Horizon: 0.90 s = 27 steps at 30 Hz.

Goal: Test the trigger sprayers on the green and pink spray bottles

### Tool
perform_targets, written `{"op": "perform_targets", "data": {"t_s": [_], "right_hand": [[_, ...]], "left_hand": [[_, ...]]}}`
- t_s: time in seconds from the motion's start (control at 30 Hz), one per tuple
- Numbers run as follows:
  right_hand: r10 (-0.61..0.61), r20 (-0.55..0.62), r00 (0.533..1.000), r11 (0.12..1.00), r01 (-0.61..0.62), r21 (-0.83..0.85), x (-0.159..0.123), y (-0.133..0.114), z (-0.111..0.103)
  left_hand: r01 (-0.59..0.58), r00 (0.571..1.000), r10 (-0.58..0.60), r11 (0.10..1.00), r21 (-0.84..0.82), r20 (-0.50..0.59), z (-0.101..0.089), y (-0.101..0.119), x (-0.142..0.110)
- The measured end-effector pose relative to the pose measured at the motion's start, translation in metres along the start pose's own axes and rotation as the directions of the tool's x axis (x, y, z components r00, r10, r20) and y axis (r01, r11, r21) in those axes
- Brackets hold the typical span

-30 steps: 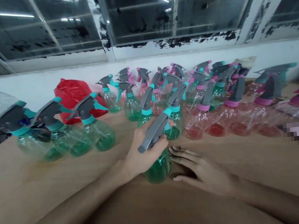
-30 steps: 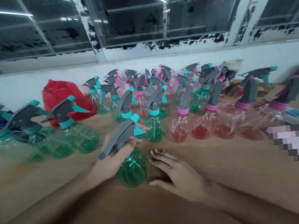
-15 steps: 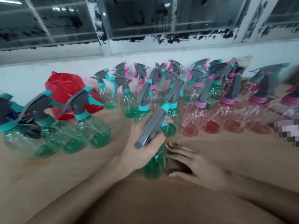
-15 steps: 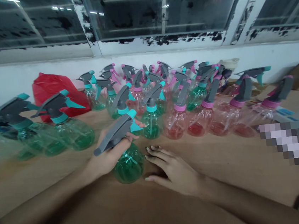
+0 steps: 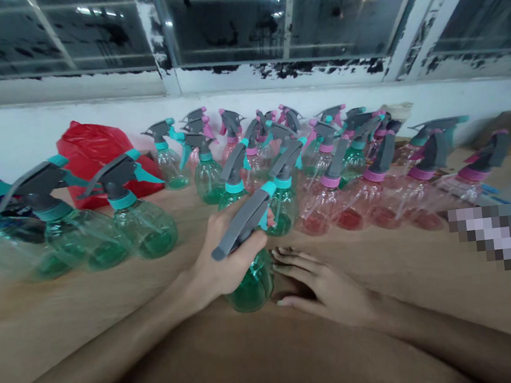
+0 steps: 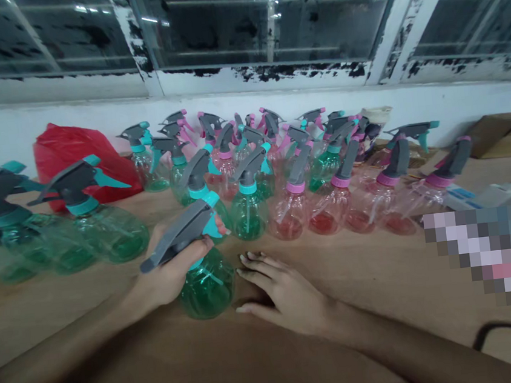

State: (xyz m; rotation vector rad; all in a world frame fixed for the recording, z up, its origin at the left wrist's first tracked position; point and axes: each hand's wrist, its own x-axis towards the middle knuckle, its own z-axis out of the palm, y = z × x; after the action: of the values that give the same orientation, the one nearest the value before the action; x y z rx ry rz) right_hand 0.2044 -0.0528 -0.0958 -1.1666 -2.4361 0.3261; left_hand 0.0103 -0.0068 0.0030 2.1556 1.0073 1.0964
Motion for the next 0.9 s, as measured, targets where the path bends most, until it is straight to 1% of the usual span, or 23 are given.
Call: {"op": "perform_targets", "data": {"t_s": [0.13, 0.3, 0.37, 0.47, 0.7, 0.9], "right_hand": [[-0.015, -0.004, 1.000, 1.000, 0.015, -0.008, -0.0003, 0.0011, 0.0005], [-0.015, 0.002, 1.000, 1.000, 0.015, -0.014, -0.0002, 0.0016, 0.0004], [-0.012, 0.002, 1.000, 1.000, 0.012, -0.013, 0.0000, 0.0011, 0.0000], [-0.013, 0.005, 1.000, 1.000, 0.013, -0.011, 0.0004, 0.0005, -0.0007], [-0.006, 0.021, 1.000, 0.999, 0.007, -0.031, 0.0005, 0.0006, -0.0008], [-0.017, 0.004, 1.000, 1.000, 0.017, -0.021, 0.0002, 0.0012, 0.0003]], "left_hand": [[-0.049, 0.999, 0.049, 0.998, -0.031, 0.014, 0.0002, -0.0005, -0.0011], [0.032, 0.999, -0.031, 0.998, -0.046, 0.010, 0.0031, -0.0044, -0.0029], [0.046, 0.999, -0.046, 0.998, -0.042, 0.012, 0.0039, -0.0045, -0.0033], [0.046, 0.999, -0.046, 0.999, -0.023, 0.001, 0.0042, -0.0032, -0.0034], [0.038, 0.999, -0.038, 0.998, -0.052, 0.005, 0.0043, -0.0019, -0.0034], [0.033, 0.999, -0.033, 0.999, 0.006, 0.003, 0.0029, -0.0016, -0.0025]]}}
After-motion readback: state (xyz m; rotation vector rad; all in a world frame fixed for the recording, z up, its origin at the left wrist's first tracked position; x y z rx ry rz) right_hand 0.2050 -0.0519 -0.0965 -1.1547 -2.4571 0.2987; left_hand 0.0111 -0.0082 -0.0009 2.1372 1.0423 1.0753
